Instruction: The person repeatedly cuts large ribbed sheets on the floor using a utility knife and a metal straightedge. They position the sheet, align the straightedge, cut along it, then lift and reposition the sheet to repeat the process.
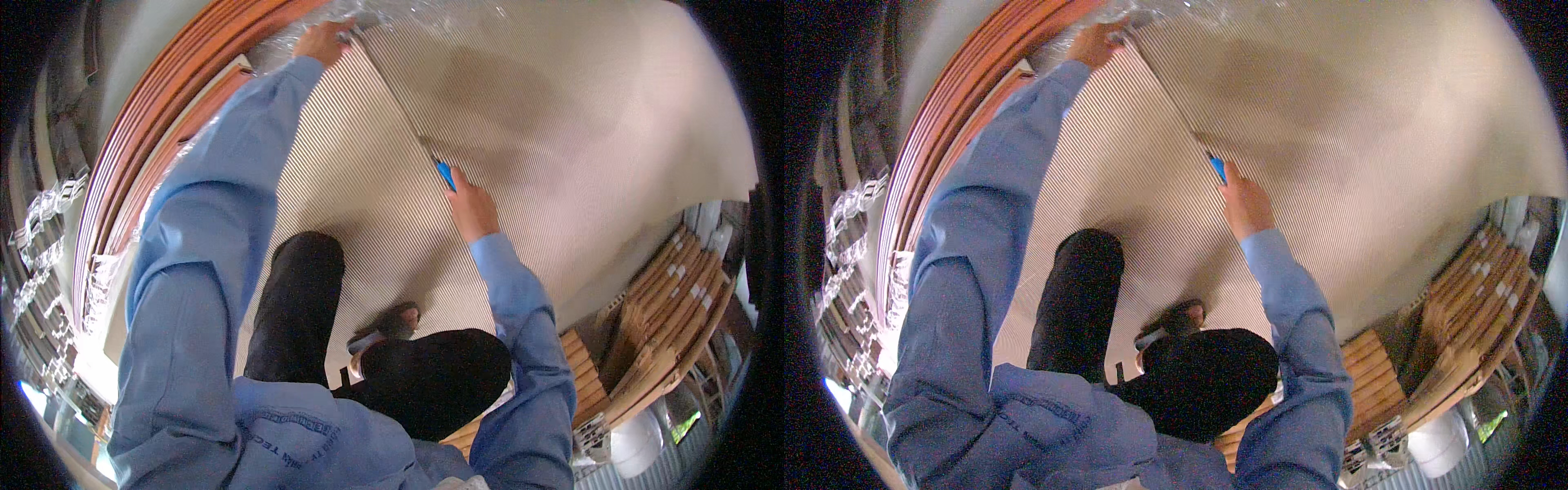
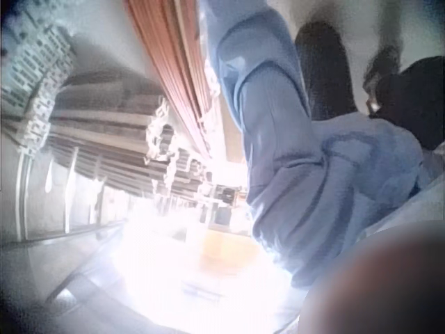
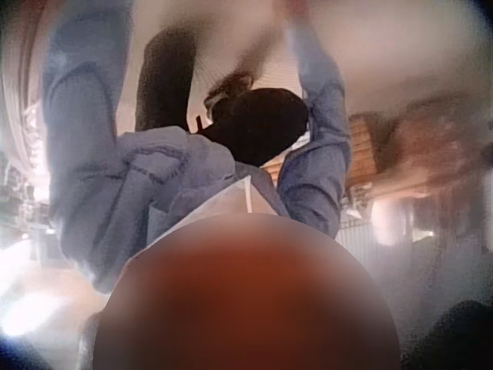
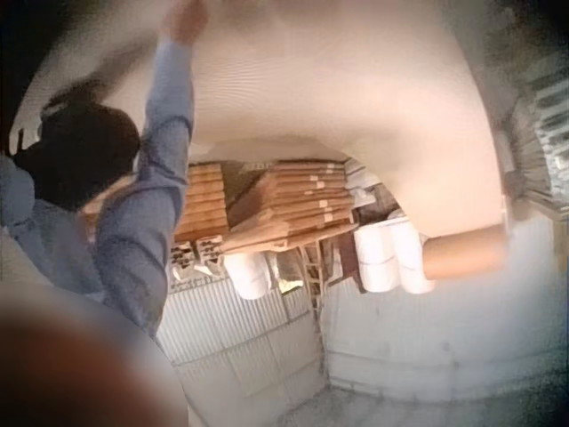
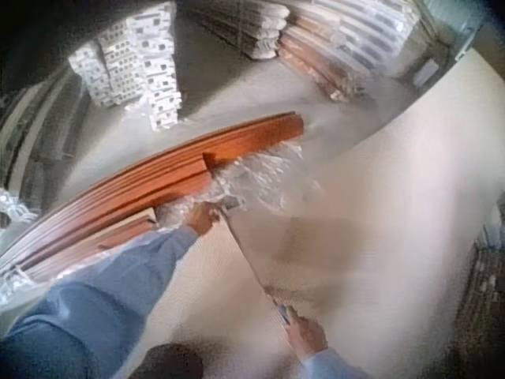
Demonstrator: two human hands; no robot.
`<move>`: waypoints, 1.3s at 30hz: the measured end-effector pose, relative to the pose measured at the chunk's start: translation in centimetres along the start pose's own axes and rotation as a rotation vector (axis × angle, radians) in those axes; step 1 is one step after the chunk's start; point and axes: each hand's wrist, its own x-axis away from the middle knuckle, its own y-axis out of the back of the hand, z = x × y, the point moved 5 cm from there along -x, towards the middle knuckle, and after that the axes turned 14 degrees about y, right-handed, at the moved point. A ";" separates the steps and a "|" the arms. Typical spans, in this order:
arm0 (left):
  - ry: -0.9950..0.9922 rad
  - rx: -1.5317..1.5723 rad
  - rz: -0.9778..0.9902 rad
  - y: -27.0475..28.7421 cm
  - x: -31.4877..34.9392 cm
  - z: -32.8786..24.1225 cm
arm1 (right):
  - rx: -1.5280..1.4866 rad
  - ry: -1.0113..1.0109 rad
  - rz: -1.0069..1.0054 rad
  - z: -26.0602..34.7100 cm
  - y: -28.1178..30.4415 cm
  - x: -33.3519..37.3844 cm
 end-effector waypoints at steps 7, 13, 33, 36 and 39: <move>-0.301 -0.088 -0.320 -1.5 5.6 -5.3 | -0.073 -0.069 0.043 -2.5 -1.7 9.9; -0.448 -0.162 -0.278 -7.6 14.8 -9.4 | -0.124 -0.114 -0.004 -4.5 -3.8 14.0; -0.722 -0.177 -0.225 -8.6 12.0 -7.5 | -0.040 -0.481 0.184 -16.5 -16.1 56.5; -0.729 -0.169 -0.170 -8.4 11.8 -7.5 | -0.012 -0.624 0.457 -19.6 -20.0 63.0; -0.866 -0.210 -0.199 -8.1 11.5 -8.0 | 0.143 -0.867 0.350 -20.1 -19.5 70.9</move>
